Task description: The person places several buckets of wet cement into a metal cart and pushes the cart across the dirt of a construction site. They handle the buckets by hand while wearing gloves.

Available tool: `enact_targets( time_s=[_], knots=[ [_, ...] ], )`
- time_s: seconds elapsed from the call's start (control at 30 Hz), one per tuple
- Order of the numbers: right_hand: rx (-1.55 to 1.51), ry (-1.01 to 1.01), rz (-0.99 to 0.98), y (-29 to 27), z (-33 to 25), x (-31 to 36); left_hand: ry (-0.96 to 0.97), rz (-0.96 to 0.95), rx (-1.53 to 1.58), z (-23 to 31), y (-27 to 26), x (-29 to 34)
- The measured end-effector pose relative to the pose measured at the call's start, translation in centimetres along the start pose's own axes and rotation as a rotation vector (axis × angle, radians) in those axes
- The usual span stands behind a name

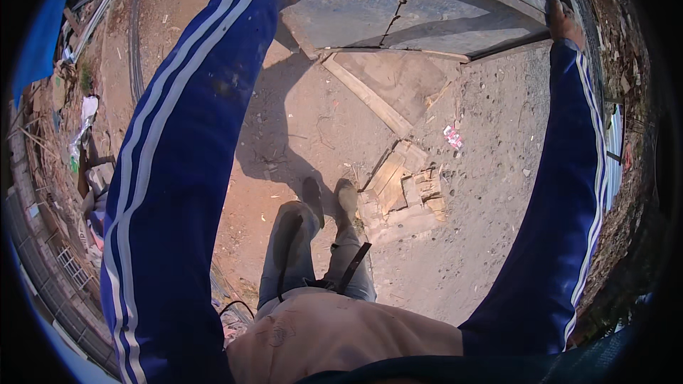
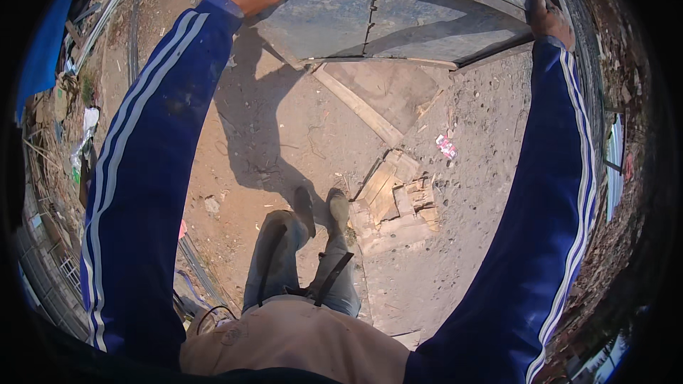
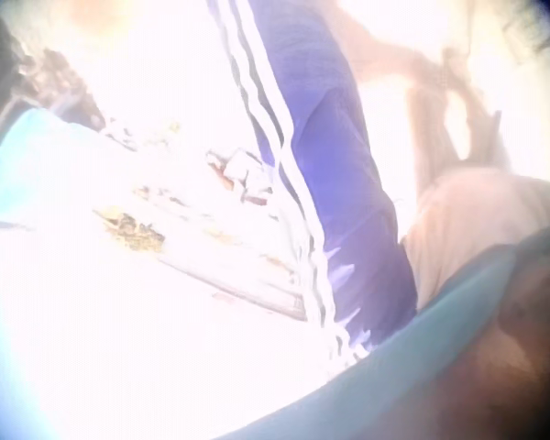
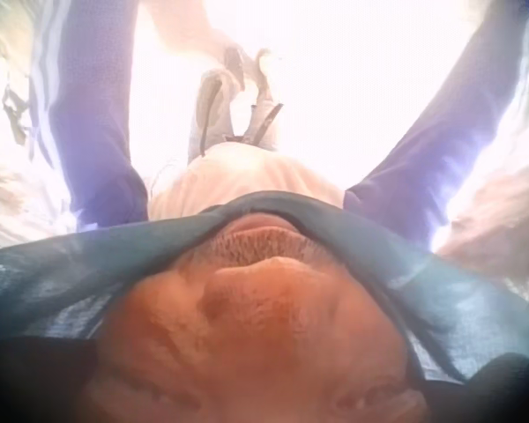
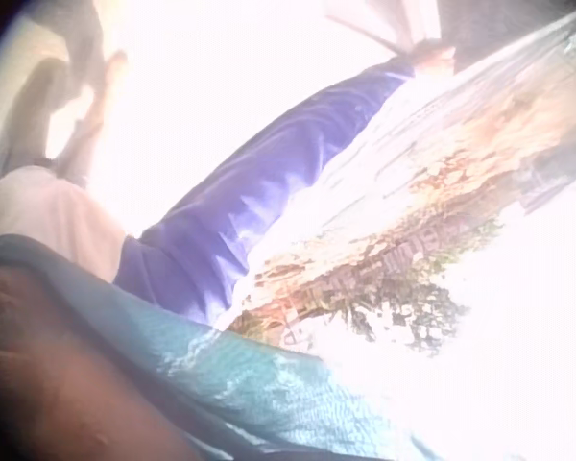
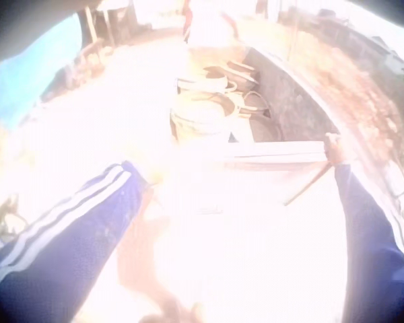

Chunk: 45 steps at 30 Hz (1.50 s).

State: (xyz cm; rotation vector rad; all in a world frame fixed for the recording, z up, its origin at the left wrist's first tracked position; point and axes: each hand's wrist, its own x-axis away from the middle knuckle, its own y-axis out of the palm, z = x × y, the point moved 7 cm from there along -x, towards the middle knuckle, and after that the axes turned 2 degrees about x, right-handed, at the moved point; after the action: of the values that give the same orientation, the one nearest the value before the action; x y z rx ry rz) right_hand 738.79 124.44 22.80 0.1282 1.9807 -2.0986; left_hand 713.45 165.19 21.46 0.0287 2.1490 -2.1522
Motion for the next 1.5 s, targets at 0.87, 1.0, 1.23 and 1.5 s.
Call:
enact_targets(
  time_s=[0.87,1.0,1.23,1.5],
  knots=[
    [-0.020,-0.202,0.193,22.4,-65.2,-96.2,-0.171,0.045,0.585,-42.4,11.3,-99.8],
    [-0.029,-0.223,0.080,23.5,-78.9,-105.9,-0.258,0.029,0.604,-55.2,12.4,-108.9],
    [-0.029,-0.284,0.023,27.4,-107.5,-125.9,-0.370,0.079,0.565,-83.6,15.6,-127.4],
    [-0.143,-0.428,0.069,25.9,-144.3,-143.1,-0.449,-0.089,0.373,-122.6,14.2,-143.2]
  ],
)
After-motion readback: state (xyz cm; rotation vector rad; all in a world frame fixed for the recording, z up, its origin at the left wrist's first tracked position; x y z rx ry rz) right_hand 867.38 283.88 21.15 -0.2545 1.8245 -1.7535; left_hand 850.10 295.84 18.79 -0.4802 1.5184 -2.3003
